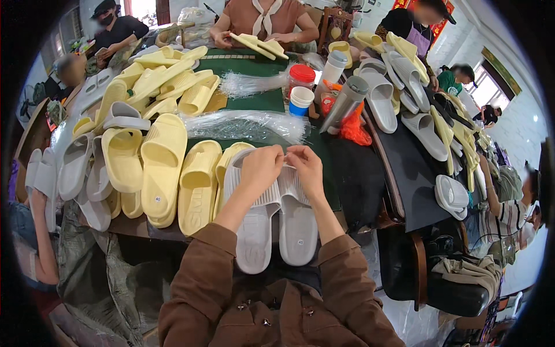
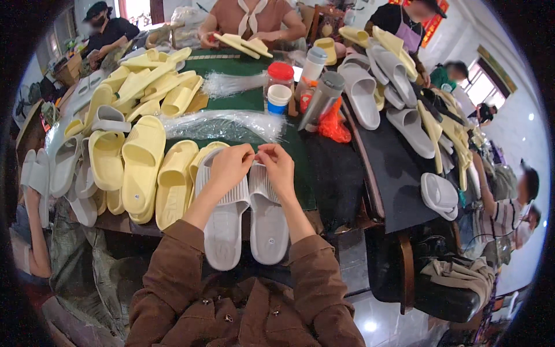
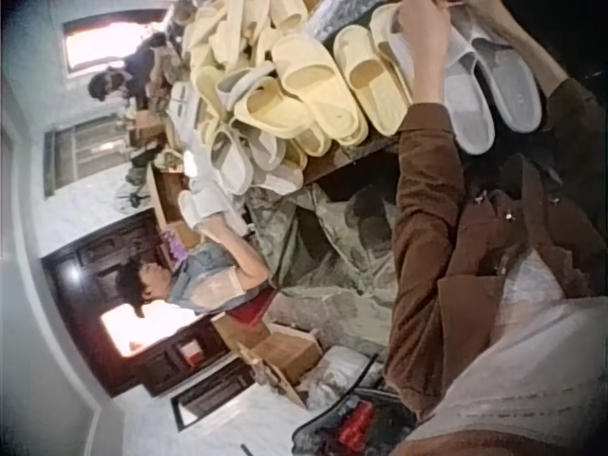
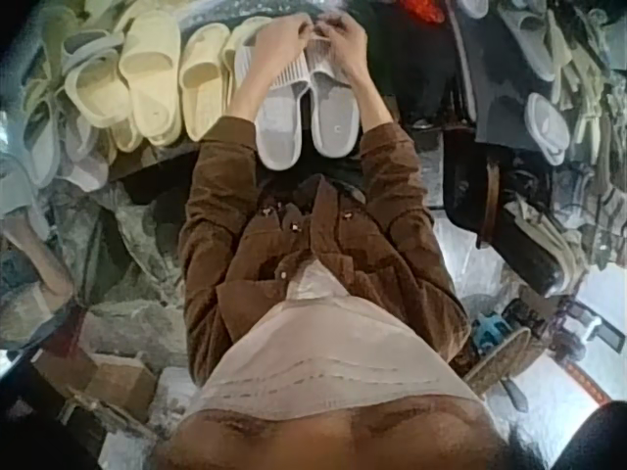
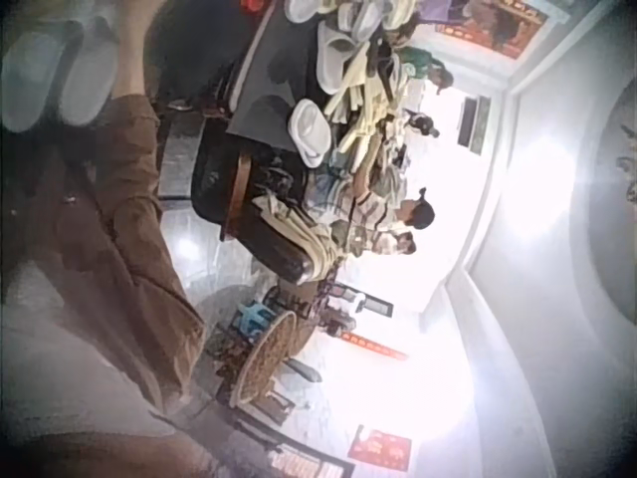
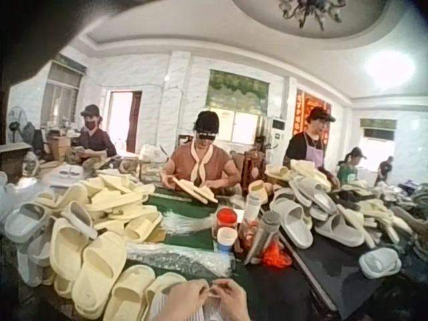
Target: The person assembles plastic slippers by hand at a workbench. They pick up pairs of yellow, white, and black slippers, insert small fasteners into the straps, and place the finished pairs on the table. The process involves repetitive handling of individual units and fasteners.
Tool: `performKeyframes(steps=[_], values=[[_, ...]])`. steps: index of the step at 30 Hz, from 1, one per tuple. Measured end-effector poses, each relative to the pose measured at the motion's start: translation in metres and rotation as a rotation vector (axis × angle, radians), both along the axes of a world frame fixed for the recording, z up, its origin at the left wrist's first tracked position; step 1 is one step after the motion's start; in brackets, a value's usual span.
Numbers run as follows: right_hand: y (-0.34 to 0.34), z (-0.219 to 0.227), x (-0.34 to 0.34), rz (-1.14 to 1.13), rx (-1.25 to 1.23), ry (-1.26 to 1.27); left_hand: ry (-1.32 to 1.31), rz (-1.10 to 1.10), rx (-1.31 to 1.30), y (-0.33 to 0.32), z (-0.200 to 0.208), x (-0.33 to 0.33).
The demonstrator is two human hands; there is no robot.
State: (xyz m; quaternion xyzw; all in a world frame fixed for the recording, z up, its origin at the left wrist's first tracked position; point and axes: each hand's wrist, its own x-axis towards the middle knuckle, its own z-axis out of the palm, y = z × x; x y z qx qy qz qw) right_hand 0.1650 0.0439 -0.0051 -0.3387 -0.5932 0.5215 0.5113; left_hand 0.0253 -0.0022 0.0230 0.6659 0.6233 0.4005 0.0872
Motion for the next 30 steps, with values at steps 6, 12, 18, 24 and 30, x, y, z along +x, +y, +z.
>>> performKeyframes(steps=[6, 12, 18, 24, 30], values=[[-0.0020, 0.0013, -0.0022, -0.016, 0.049, -0.143, -0.010, 0.010, -0.013, 0.0001, -0.0034, -0.0027], [-0.0006, -0.0012, -0.0003, -0.033, 0.086, -0.202, 0.004, 0.016, -0.033, -0.0026, 0.0037, 0.0014], [-0.0008, -0.0005, 0.0000, 0.013, -0.006, -0.007, 0.004, 0.014, -0.030, -0.0034, 0.0039, 0.0011], [0.0026, -0.0020, 0.0015, 0.079, -0.040, 0.014, -0.009, 0.007, -0.005, -0.0038, 0.0032, 0.0007], [-0.0006, 0.0054, 0.0031, 0.125, -0.065, -0.023, -0.012, 0.010, 0.020, -0.0035, -0.0002, -0.0008]])
